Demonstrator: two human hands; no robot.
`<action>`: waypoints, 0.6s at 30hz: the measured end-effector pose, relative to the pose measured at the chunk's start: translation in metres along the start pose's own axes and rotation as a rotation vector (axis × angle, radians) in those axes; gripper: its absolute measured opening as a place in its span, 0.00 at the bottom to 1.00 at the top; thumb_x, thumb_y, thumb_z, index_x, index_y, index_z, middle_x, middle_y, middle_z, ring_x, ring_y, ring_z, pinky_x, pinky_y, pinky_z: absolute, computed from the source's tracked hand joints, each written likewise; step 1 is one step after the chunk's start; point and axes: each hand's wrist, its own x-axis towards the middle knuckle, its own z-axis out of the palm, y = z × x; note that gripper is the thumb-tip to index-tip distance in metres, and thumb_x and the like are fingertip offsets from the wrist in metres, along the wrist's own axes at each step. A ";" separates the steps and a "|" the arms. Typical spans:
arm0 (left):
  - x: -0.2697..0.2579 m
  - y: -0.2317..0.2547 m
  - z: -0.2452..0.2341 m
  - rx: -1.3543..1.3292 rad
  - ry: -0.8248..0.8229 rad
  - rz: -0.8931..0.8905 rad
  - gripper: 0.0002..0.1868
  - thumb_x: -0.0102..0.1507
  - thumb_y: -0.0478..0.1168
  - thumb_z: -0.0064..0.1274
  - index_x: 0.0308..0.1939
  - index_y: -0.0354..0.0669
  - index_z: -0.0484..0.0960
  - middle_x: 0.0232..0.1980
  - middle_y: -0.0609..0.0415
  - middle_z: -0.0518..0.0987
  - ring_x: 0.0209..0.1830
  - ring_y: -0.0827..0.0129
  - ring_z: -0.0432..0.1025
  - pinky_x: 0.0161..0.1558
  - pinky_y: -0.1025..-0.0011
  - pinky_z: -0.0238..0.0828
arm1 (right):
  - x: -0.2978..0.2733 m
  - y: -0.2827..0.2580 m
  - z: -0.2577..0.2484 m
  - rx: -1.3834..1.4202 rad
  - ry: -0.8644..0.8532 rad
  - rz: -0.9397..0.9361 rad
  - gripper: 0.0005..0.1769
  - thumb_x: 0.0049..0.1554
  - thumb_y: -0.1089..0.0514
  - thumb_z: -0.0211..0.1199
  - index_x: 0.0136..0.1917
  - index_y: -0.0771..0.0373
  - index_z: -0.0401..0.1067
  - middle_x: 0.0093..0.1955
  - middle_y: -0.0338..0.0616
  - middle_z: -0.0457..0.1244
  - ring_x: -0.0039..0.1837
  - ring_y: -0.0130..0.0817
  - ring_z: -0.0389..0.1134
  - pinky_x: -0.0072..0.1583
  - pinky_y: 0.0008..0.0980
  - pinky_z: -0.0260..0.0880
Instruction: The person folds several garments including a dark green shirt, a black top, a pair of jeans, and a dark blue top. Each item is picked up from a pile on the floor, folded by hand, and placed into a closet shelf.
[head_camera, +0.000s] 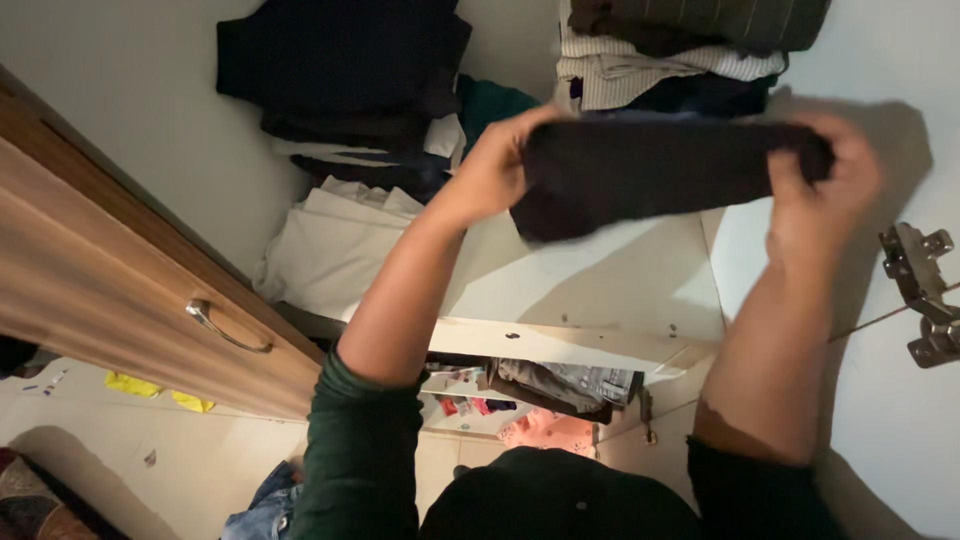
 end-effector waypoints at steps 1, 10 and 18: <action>-0.008 0.008 0.003 0.109 -0.030 0.005 0.19 0.64 0.25 0.56 0.60 0.37 0.77 0.56 0.52 0.82 0.59 0.67 0.77 0.63 0.70 0.74 | -0.010 -0.002 -0.011 -0.050 0.023 0.020 0.17 0.56 0.75 0.62 0.57 0.64 0.71 0.57 0.42 0.70 0.60 0.31 0.72 0.65 0.31 0.74; -0.182 -0.083 0.077 0.367 -0.306 -0.388 0.25 0.55 0.25 0.57 0.56 0.45 0.82 0.51 0.46 0.85 0.54 0.54 0.80 0.53 0.63 0.75 | -0.118 0.028 -0.052 -0.480 -1.042 0.570 0.14 0.54 0.65 0.70 0.55 0.59 0.81 0.49 0.39 0.75 0.43 0.34 0.72 0.47 0.30 0.73; -0.207 -0.147 0.084 -0.160 0.185 -0.451 0.23 0.65 0.29 0.49 0.65 0.31 0.72 0.55 0.30 0.78 0.57 0.36 0.71 0.61 0.59 0.71 | -0.096 0.045 -0.031 -0.367 -0.628 0.504 0.19 0.55 0.60 0.70 0.60 0.61 0.78 0.56 0.42 0.72 0.57 0.33 0.71 0.59 0.31 0.71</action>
